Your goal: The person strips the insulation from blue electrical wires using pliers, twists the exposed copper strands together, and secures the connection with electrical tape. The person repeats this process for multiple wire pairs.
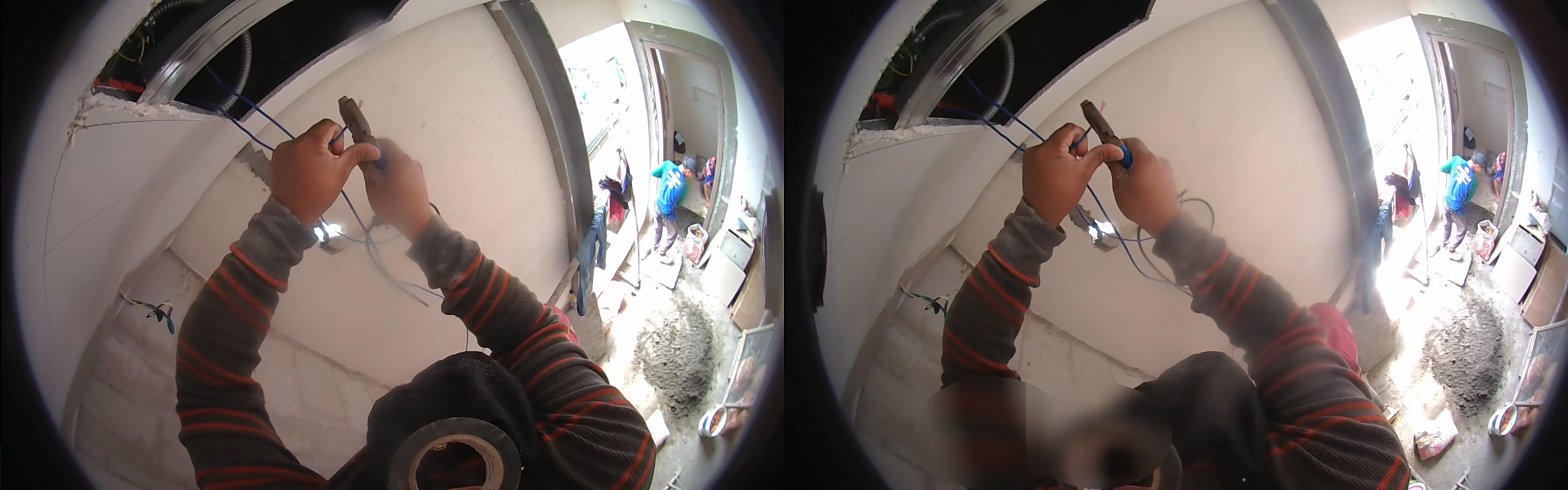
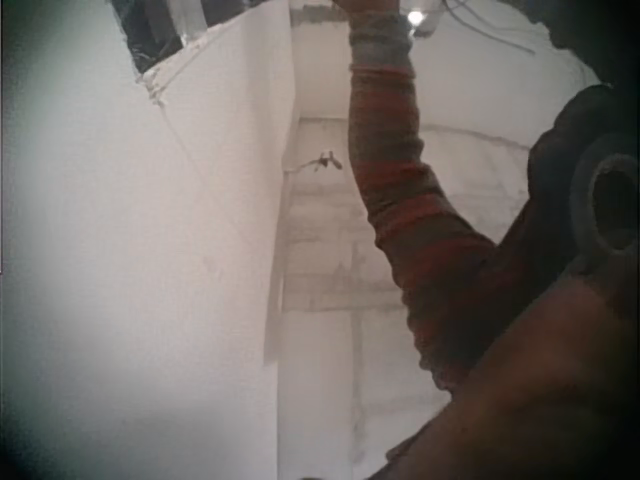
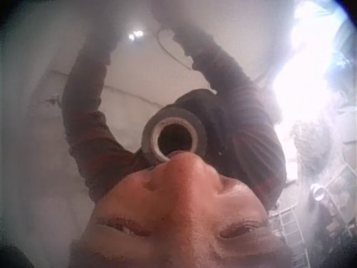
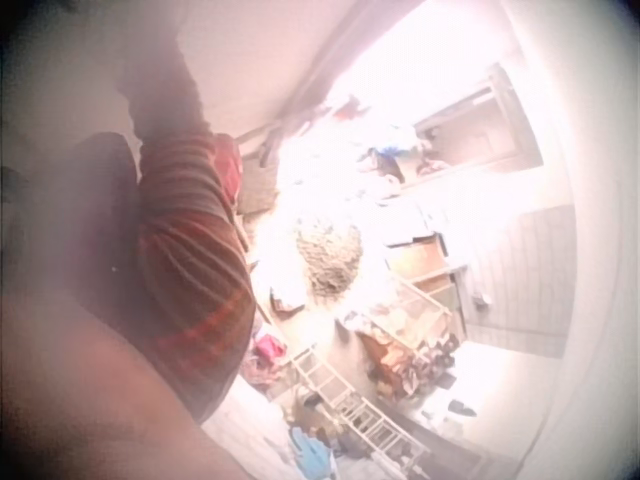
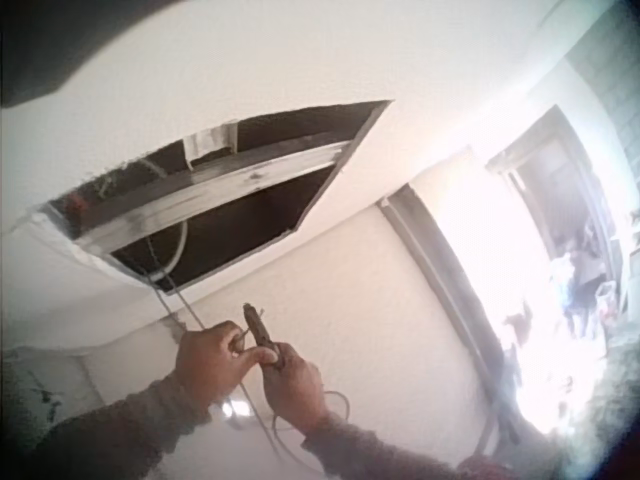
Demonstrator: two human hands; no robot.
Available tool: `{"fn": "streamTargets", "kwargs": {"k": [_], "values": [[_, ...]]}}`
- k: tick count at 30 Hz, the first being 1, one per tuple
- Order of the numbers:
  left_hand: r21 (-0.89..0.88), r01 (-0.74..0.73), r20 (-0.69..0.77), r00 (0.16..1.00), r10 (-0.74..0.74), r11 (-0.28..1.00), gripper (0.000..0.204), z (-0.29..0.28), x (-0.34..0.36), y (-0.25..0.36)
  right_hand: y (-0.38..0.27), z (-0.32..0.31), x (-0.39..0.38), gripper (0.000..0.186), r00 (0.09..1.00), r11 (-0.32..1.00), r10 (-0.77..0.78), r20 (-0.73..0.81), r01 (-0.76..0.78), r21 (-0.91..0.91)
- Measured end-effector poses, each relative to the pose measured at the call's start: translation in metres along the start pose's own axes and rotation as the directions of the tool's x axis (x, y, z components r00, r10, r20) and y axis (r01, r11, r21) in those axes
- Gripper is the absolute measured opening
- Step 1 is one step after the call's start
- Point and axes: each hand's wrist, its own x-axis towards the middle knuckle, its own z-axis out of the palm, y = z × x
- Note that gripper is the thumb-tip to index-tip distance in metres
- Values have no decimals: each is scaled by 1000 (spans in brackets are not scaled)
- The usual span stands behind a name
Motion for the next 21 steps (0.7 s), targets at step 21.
{"fn": "streamTargets", "kwargs": {"k": [21], "values": [[-402,-202,-9,976,217,893,23,-26,-31,10,-60,-69,-36,47,823,945,293,486,-174,-276]]}}
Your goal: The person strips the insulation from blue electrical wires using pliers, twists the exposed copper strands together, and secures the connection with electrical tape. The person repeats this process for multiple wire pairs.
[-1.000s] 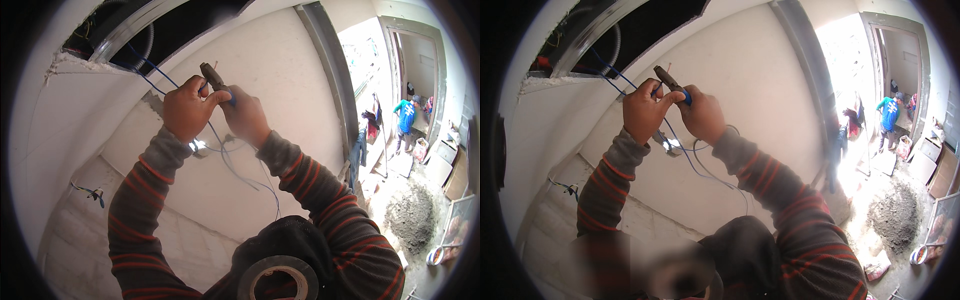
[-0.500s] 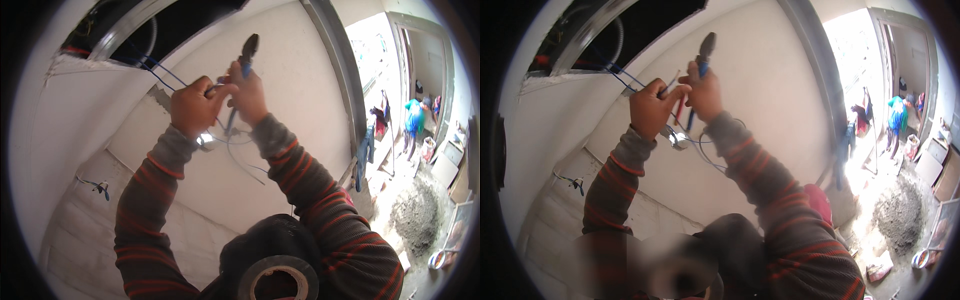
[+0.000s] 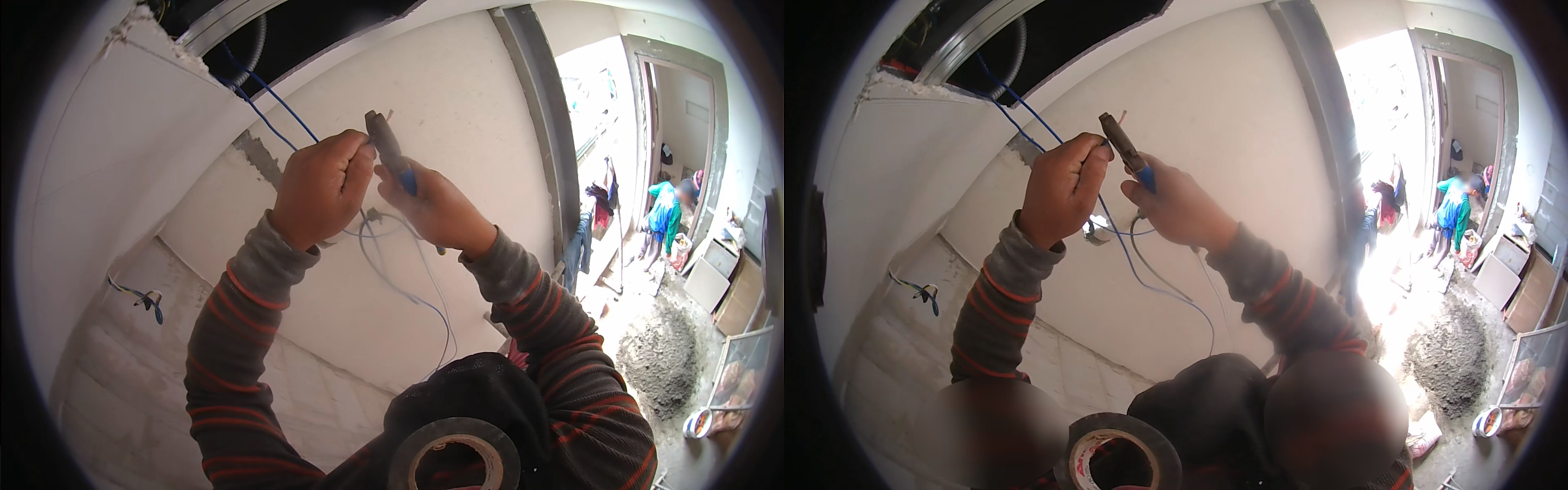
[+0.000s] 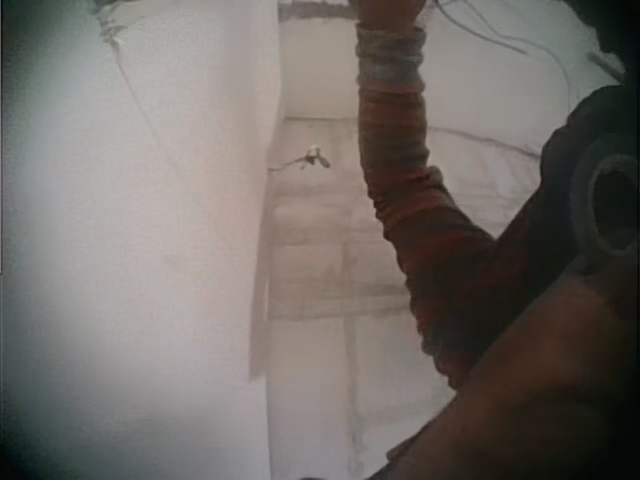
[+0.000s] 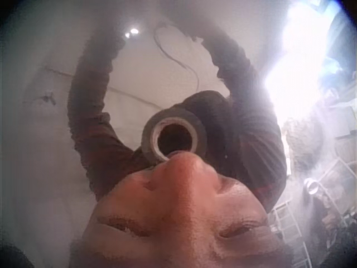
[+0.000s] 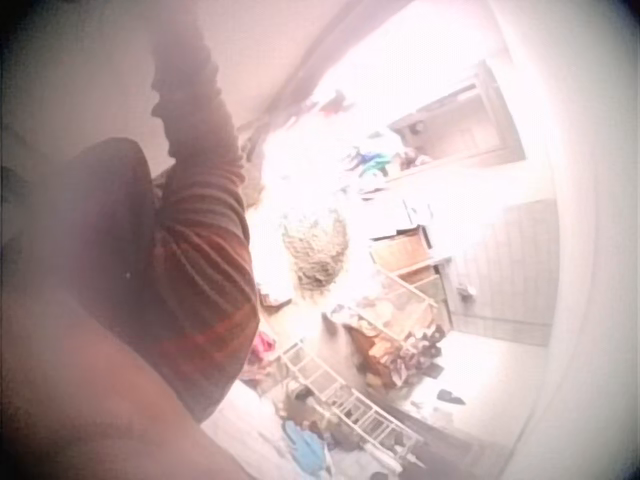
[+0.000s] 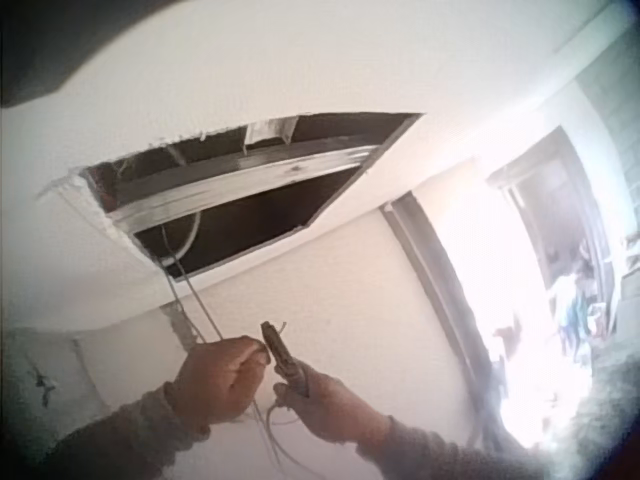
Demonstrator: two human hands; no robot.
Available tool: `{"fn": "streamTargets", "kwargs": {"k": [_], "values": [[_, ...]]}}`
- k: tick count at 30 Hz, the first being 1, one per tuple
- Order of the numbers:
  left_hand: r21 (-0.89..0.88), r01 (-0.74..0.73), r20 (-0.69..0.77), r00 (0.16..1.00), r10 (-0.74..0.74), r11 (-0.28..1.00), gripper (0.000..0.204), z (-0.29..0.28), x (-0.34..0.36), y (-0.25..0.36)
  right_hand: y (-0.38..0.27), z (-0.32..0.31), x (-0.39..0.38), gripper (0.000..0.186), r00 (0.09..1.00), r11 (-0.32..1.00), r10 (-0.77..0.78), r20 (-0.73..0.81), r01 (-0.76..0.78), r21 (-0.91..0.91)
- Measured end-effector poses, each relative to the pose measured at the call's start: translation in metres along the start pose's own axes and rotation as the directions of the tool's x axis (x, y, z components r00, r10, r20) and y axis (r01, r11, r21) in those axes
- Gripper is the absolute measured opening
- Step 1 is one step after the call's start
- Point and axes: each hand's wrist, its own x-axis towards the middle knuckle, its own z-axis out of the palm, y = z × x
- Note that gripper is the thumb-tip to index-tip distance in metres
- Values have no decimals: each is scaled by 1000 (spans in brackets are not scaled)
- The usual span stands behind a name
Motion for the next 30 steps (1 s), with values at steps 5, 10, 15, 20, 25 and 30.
{"fn": "streamTargets", "kwargs": {"k": [5,10,15,20,25,30], "values": [[18,10,77,997,-11,1000,23,-11,-2,-5,-12,-1,10,48,994,981,-106,6,105,-160],[25,118,73,990,-119,993,30,-14,-2,-3,-9,-1,26,38,986,956,-155,-69,132,-264],[207,144,-111,986,-123,968,50,6,3,-8,7,10,49,25,924,883,-351,-150,274,-380],[226,193,-183,971,-153,955,64,18,15,-27,30,23,73,23,839,879,-446,-312,344,-331],[383,166,-199,975,-94,909,75,32,21,-42,35,33,88,19,798,911,-408,-443,322,-257],[475,201,-227,969,-101,857,73,42,26,-51,36,40,99,18,916,978,-124,-382,177,107]]}}
